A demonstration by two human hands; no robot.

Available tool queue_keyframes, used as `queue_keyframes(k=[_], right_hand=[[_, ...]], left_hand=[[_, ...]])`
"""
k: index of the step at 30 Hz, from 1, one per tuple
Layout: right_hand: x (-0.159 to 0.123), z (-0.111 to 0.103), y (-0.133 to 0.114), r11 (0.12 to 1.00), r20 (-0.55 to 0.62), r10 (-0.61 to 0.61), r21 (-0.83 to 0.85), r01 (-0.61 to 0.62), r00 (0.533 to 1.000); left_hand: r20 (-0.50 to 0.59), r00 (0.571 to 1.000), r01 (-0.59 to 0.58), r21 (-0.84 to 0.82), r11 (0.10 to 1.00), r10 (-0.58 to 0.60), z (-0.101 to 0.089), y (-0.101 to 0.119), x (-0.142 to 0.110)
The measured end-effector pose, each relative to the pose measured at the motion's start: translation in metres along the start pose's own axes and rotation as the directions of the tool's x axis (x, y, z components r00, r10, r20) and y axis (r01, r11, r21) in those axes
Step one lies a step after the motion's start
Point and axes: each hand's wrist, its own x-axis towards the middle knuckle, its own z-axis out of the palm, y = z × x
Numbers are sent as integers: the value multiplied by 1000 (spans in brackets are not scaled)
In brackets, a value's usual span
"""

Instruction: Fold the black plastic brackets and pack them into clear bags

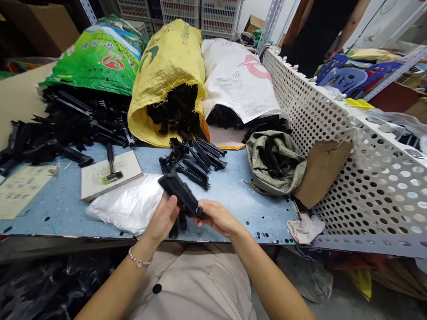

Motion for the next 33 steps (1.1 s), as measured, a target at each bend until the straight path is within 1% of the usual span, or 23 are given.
queue_keyframes(k=[1,3,5,6,8,10,11,12,13,14,16,17,18,19,20,23,25,27,29,30,31,32,33], right_hand=[[-3,6,-4,999,-10,-15,-33,15,1000],[-7,12,-12,971,-173,-138,-215,99,975],[-6,12,-21,862,-313,-350,-477,173,883],[-5,11,-26,776,-318,-449,-602,189,835],[0,7,-33,575,-235,-599,-791,208,765],[8,5,-37,412,-140,-692,-882,228,708],[11,4,-38,373,-122,-719,-898,232,684],[15,4,-37,371,-128,-730,-899,232,671],[18,5,-37,408,-158,-717,-884,226,678],[19,6,-35,475,-199,-679,-853,216,707],[16,11,-31,605,-241,-560,-773,193,792],[12,15,-28,629,-209,-514,-752,200,832],[7,19,-25,610,-140,-494,-759,228,858],[1,24,-21,548,-50,-503,-790,274,863],[-5,29,-17,451,52,-527,-829,331,848],[-17,38,-6,133,297,-588,-882,452,753],[-19,38,-2,5,378,-596,-881,474,709],[-17,33,-5,-76,432,-582,-873,482,689],[-15,28,-10,-126,490,-554,-848,514,673],[-15,27,-13,-126,518,-538,-830,544,665],[-15,27,-16,-97,533,-526,-812,575,663],[-15,29,-17,-31,526,-519,-799,600,673],[-16,32,-18,76,491,-516,-790,608,702]], left_hand=[[35,998,57,-117,992,-54,5,4,1],[83,988,148,-201,968,-134,12,10,1],[113,978,194,-168,966,-177,14,12,-1],[134,973,207,-139,968,-189,14,11,-3],[178,961,232,-103,967,-211,15,7,-8],[220,946,262,-85,961,-239,19,2,-12],[234,940,274,-79,958,-250,21,-1,-13],[234,938,281,-73,957,-257,23,-3,-14],[219,941,280,-67,958,-259,25,-4,-14],[191,948,272,-64,960,-256,25,-4,-13],[122,961,259,-87,962,-248,23,-3,-9],[88,966,254,-111,961,-245,21,-1,-7],[63,968,251,-139,958,-245,18,1,-4],[46,968,249,-170,954,-245,15,4,-3],[38,968,249,-196,949,-246,12,7,-2],[42,965,263,-229,937,-260,7,14,-1],[53,958,288,-223,932,-283,7,16,-2],[61,946,325,-219,920,-320,9,16,-4],[72,930,368,-215,905,-361,12,16,-5],[80,922,387,-211,898,-378,13,16,-6],[87,917,399,-205,894,-389,14,16,-7],[90,917,398,-199,896,-387,16,17,-7],[85,925,380,-195,904,-370,16,18,-7]])
